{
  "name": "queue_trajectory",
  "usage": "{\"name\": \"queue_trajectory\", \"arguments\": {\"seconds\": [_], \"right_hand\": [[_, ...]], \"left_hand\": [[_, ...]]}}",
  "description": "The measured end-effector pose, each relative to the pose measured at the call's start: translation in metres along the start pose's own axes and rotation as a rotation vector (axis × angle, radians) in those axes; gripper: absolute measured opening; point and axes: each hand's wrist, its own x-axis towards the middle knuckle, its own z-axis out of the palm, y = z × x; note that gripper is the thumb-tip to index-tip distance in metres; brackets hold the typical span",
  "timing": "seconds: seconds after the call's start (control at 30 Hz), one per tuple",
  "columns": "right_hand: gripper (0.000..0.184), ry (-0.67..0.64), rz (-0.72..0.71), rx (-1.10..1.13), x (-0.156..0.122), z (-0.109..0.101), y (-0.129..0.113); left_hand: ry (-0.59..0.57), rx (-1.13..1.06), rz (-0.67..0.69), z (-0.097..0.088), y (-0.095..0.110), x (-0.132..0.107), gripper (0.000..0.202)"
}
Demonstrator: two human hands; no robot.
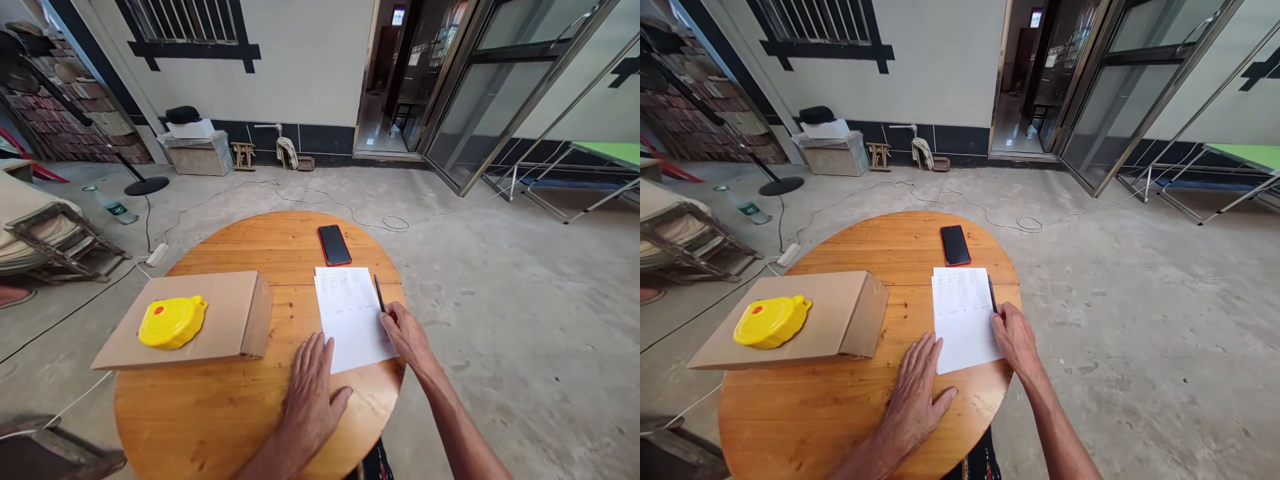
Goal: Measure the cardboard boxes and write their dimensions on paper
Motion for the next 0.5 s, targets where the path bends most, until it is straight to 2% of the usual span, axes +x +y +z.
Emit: {"name": "queue_trajectory", "arguments": {"seconds": [0.13, 0.27, 0.4, 0.5], "right_hand": [[0.016, -0.021, 0.061, 0.115, -0.008, 0.003, 0.0], [0.018, -0.02, 0.09, 0.133, -0.009, 0.001, 0.001], [0.018, -0.067, 0.086, 0.219, -0.011, 0.0, 0.004], [0.013, 0.003, 0.079, 0.351, -0.018, -0.004, 0.011]], "left_hand": [[-0.025, -0.007, -0.014, -0.009, -0.003, 0.003, 0.075], [-0.047, -0.027, -0.053, -0.017, -0.006, 0.01, 0.069], [-0.012, -0.048, 0.008, -0.017, -0.011, 0.013, 0.061], [0.016, -0.055, 0.056, -0.018, -0.014, 0.01, 0.052]]}}
